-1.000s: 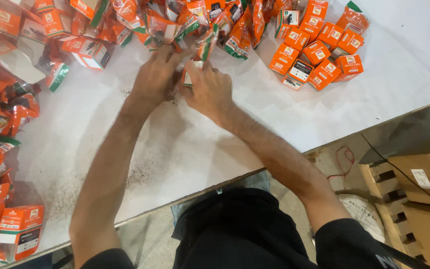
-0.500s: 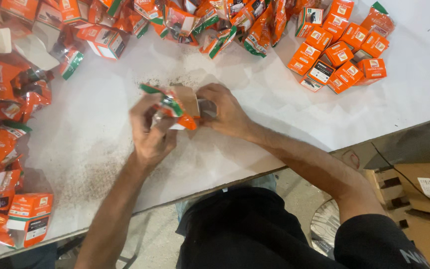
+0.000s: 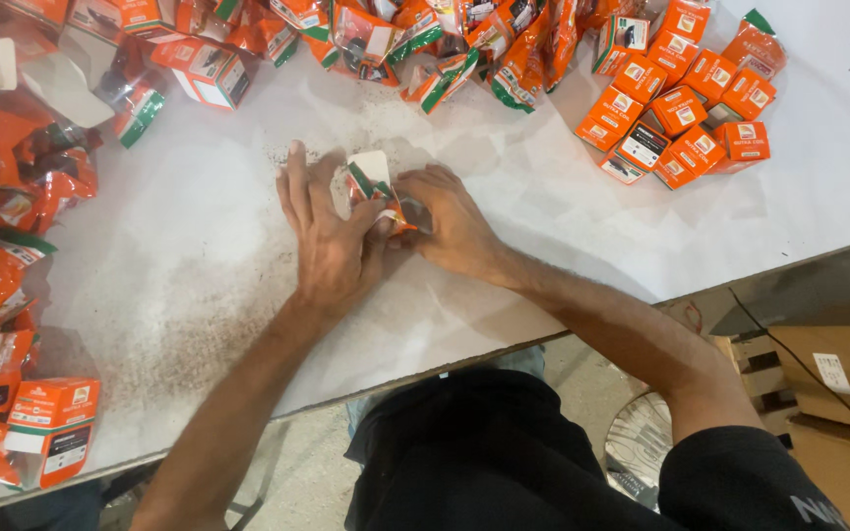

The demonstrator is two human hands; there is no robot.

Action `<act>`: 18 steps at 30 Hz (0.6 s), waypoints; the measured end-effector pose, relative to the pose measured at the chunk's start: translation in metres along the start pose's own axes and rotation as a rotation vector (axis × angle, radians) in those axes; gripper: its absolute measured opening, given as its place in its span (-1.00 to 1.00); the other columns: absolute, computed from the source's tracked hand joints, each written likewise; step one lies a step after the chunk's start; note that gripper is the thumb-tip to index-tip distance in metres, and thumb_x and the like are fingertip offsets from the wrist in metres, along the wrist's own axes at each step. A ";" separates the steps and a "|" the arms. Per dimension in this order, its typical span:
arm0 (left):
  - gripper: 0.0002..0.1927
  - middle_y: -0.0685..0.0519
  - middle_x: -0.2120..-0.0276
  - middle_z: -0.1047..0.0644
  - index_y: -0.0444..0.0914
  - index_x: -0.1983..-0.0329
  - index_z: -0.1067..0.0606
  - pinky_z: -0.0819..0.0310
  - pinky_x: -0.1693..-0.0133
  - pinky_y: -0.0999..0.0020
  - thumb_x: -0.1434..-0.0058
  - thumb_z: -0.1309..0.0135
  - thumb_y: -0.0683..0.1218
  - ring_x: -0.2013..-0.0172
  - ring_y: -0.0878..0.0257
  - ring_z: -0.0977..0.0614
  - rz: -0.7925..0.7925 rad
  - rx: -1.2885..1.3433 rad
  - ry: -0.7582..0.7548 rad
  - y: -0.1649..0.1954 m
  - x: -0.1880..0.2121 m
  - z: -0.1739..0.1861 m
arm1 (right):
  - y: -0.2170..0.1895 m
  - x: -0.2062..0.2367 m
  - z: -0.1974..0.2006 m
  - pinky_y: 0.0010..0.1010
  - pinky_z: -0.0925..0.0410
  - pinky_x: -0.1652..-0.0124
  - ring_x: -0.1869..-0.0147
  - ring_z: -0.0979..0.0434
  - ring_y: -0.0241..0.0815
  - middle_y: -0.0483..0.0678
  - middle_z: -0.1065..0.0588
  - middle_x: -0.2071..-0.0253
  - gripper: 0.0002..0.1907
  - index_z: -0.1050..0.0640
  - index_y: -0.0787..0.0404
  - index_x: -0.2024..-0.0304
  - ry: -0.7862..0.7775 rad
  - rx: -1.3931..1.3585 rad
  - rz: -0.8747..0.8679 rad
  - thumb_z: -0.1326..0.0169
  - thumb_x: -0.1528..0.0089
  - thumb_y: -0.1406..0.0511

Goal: The person picks up small orange product boxes and plastic-wrapped sachets from a pile on the table, opens a box, inserts a sachet into it, and closes the box, placing finished boxes with the completed pile. They repeat this packing cycle one item at a time throughout the episode.

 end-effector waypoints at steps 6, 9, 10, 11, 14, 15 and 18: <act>-0.90 -0.38 -0.53 0.04 -0.22 0.13 -0.62 0.26 -0.36 -0.52 -0.37 -0.14 -0.12 -0.50 -0.46 0.10 0.091 0.011 -0.154 -0.008 -0.004 -0.016 | -0.004 0.000 0.000 -0.03 -0.17 -0.28 -0.19 -0.38 0.13 0.04 -0.47 -0.05 -0.20 -0.34 0.23 -0.27 -0.002 -0.043 0.002 -0.41 -0.04 0.30; -0.88 -0.35 -0.45 -0.10 -0.25 0.16 -0.62 -0.16 -0.23 -0.24 -0.28 -0.15 -0.16 -0.33 -0.32 -0.17 0.188 0.134 -0.109 -0.019 -0.010 -0.017 | -0.010 -0.001 -0.001 -0.03 -0.16 -0.26 -0.15 -0.37 0.14 0.05 -0.46 -0.03 -0.25 -0.35 0.19 -0.22 0.000 0.011 0.041 -0.42 -0.05 0.31; -0.89 -0.33 -0.41 -0.16 -0.28 0.19 -0.60 -0.36 -0.15 -0.07 -0.25 -0.13 -0.18 -0.21 -0.18 -0.34 0.269 0.243 -0.029 -0.026 -0.010 -0.016 | -0.010 -0.002 -0.001 -0.03 -0.16 -0.25 -0.16 -0.37 0.15 0.05 -0.46 -0.04 -0.25 -0.35 0.19 -0.22 0.001 0.014 0.034 -0.42 -0.04 0.33; -0.89 -0.31 -0.38 -0.22 -0.30 0.22 -0.57 -0.57 -0.07 0.11 -0.21 -0.11 -0.20 -0.09 -0.04 -0.51 0.348 0.352 0.050 -0.033 -0.008 -0.015 | -0.009 -0.002 -0.001 -0.03 -0.15 -0.24 -0.17 -0.36 0.16 0.06 -0.46 -0.05 -0.25 -0.36 0.19 -0.23 0.004 0.016 0.028 -0.41 -0.03 0.35; -0.88 -0.16 0.01 -0.40 -0.34 0.18 -0.58 -0.50 0.16 0.25 -0.26 -0.11 -0.20 0.17 0.17 -0.51 0.504 0.453 -0.010 -0.050 -0.002 -0.031 | -0.011 0.000 -0.002 -0.01 -0.13 -0.31 -0.21 -0.36 0.15 0.07 -0.47 -0.09 -0.26 -0.33 0.18 -0.23 0.000 0.023 0.048 -0.38 -0.05 0.37; -0.88 -0.10 0.13 -0.47 -0.35 0.17 -0.58 -0.48 0.24 0.29 -0.28 -0.12 -0.21 0.26 0.23 -0.51 0.560 0.489 -0.032 -0.056 0.000 -0.037 | -0.010 0.003 -0.001 -0.01 -0.12 -0.32 -0.26 -0.35 0.17 0.05 -0.47 -0.10 -0.23 -0.29 0.20 -0.26 0.022 -0.010 0.030 -0.36 -0.07 0.38; -0.87 0.01 0.39 -0.59 -0.37 0.15 -0.58 -0.44 0.38 0.39 -0.30 -0.12 -0.22 0.43 0.38 -0.51 0.634 0.560 -0.043 -0.064 -0.001 -0.045 | -0.013 0.007 -0.001 0.02 -0.13 -0.36 -0.35 -0.36 0.19 0.01 -0.48 -0.15 -0.24 -0.25 0.21 -0.30 0.051 -0.048 0.032 -0.33 -0.11 0.39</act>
Point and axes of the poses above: each hand's wrist, its own x-axis away from the middle knuckle, its own z-axis out of the back of the hand, y = z × x, the point moved 7 cm from there along -x, towards the middle knuckle
